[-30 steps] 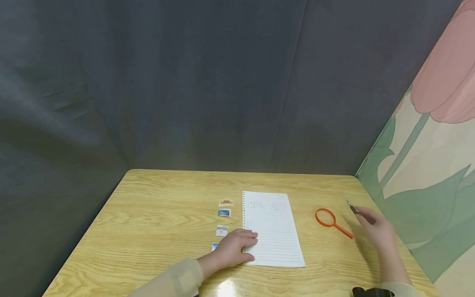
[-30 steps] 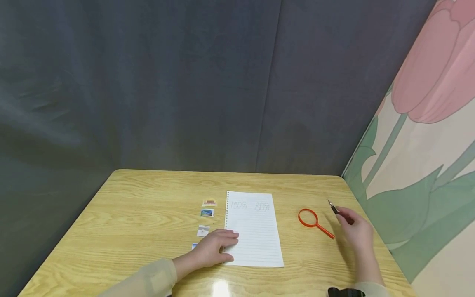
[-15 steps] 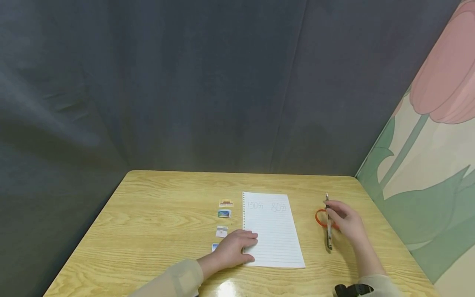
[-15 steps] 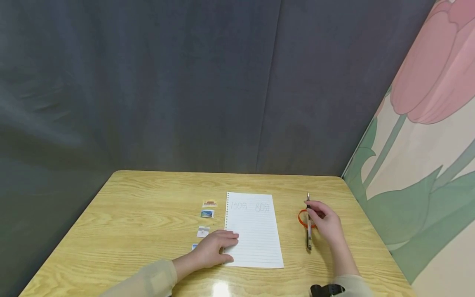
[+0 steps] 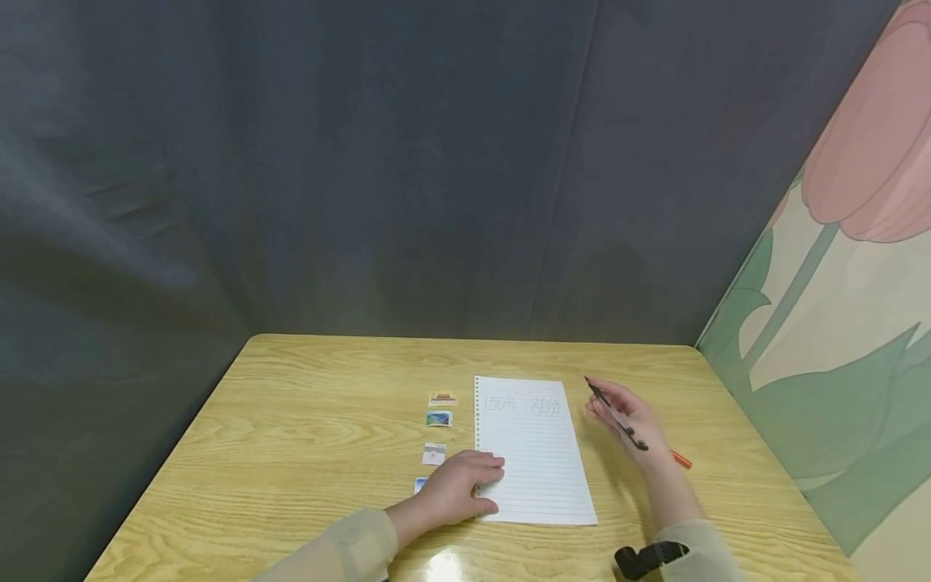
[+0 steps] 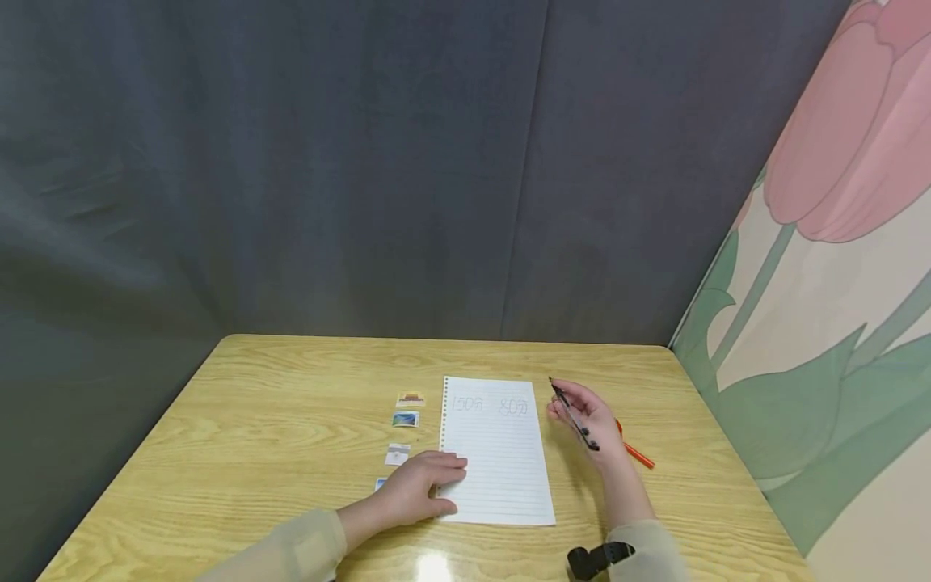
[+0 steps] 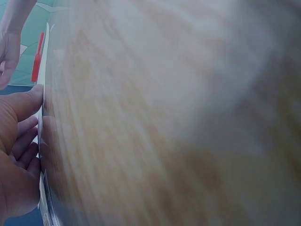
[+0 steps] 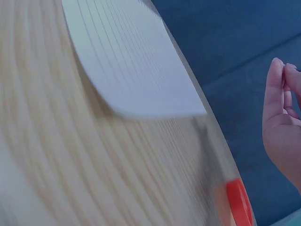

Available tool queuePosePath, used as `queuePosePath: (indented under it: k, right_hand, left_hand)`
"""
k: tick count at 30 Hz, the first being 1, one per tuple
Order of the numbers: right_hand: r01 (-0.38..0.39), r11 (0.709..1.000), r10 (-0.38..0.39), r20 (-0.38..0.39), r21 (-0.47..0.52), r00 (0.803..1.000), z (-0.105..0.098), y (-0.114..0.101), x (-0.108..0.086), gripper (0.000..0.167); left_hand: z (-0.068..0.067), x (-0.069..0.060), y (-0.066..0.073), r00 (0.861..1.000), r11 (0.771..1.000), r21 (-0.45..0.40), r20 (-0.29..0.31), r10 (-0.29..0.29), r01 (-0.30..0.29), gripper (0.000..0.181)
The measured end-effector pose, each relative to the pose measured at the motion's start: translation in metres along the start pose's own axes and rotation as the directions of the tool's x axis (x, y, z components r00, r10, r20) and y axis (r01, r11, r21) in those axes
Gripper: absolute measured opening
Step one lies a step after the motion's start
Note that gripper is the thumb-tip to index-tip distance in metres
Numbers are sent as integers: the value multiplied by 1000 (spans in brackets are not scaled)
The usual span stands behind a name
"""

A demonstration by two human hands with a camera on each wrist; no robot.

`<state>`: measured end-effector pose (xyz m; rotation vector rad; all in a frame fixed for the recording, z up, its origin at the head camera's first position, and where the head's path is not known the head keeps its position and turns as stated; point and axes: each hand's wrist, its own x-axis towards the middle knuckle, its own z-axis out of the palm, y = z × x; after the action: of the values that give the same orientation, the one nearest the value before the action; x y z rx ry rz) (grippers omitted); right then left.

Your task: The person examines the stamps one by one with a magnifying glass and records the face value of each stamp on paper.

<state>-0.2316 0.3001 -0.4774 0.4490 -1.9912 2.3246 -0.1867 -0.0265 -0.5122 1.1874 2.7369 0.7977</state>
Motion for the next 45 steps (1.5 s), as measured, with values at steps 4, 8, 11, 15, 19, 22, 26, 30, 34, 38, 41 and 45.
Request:
queuePosePath:
  k: [4, 8, 11, 15, 19, 22, 26, 30, 34, 38, 41, 45]
  right_hand:
    - [-33, 997, 36, -44, 66, 998, 18, 9, 8, 28]
    - [-82, 996, 80, -97, -16, 992, 34, 20, 16, 29]
    - [-85, 991, 76, -91, -102, 993, 45, 27, 22, 36]
    - [-112, 970, 96, -82, -214, 992, 57, 35, 25, 36]
    - [-159, 924, 133, -98, -348, 986, 68, 43, 27, 29]
    - [-177, 875, 144, -106, -451, 984, 77, 49, 27, 22]
    - [-196, 831, 160, -114, -521, 981, 88, 54, 29, 14]
    - [-174, 823, 156, -79, -541, 985, 98, 55, 31, 11]
    - [-159, 823, 158, -51, -545, 986, 103, 58, 31, 11]
    - [-149, 808, 146, -52, -571, 988, 106, 64, 32, 8]
    - [-134, 797, 129, -51, -590, 990, 107, 67, 33, 8]
    - [-125, 786, 117, -53, -606, 992, 110, 66, 33, 8]
  left_hand:
    - [0, 0, 0, 1000, 1000, -1, 1, -1, 1, 50]
    - [1, 1, 0, 1000, 1000, 6, 1, -8, 8, 50]
    - [1, 1, 0, 1000, 1000, 7, -2, -4, 4, 50]
    - [0, 1, 0, 1000, 1000, 6, -7, 11, -11, 49]
    - [1, 1, -1, 1000, 1000, 11, -14, 27, -27, 49]
    - [1, 1, -2, 999, 999, 11, -18, 32, -32, 49]
    - [3, 1, -4, 999, 999, 14, -26, 43, -42, 49]
    - [5, 1, -5, 999, 999, 18, -29, 41, -41, 49]
    - [5, 2, -5, 999, 999, 17, -22, 28, -28, 49]
    - [4, 1, -4, 1000, 1000, 12, -17, 25, -25, 50]
    - [3, 2, -4, 999, 999, 14, -20, 33, -33, 49]
    - [3, 2, -4, 997, 998, 31, -37, 60, -59, 48]
